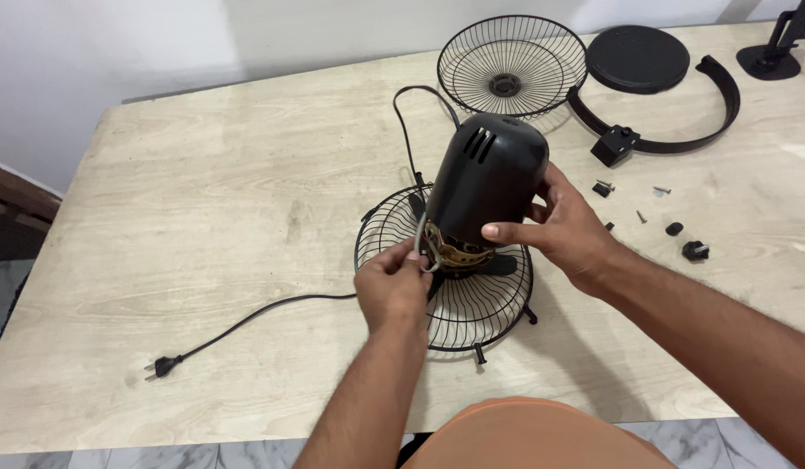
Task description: The person reassembles a small electric fan on a light wooden table. They place the motor housing onto the fan blade assembly, secure it with a screw and nut using a screwdriver, then attach the front wire cage and begin attaching the base plate with screws.
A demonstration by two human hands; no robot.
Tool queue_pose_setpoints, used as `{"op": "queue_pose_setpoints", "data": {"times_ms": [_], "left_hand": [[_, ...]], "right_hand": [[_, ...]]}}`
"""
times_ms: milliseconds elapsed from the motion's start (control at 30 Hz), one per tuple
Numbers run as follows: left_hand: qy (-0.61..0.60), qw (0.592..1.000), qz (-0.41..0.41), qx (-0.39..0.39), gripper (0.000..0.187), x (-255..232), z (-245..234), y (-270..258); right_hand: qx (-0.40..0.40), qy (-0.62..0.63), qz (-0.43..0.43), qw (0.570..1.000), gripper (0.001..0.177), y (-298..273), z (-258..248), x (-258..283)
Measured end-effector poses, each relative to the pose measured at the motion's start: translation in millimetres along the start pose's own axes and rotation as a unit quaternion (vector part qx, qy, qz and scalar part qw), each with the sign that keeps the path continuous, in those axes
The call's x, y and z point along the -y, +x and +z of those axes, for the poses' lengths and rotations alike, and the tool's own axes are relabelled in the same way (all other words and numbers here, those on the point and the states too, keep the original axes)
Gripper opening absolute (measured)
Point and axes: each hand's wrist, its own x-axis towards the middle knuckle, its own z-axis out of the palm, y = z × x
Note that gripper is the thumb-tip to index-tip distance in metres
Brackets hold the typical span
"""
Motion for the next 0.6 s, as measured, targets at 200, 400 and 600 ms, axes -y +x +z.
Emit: {"op": "queue_pose_setpoints", "data": {"times_ms": [200, 400, 600], "left_hand": [[0.115, 0.992, -0.018, -0.040, 0.010, -14.6, 0.9, 7.4], [0.216, 0.975, 0.039, -0.028, 0.010, -22.4, 5.9, 12.1], [0.142, 0.988, -0.034, 0.057, 0.014, -22.7, 4.5, 25.8]], "right_hand": [[-0.025, -0.007, 0.025, 0.999, 0.093, 5.1, 2.6, 9.0], [-0.040, 0.084, 0.097, 0.991, 0.082, 24.8, -1.7, 19.2], [-0.036, 0.102, 0.092, 0.990, 0.080, 31.5, -12.1, 19.7]]}}
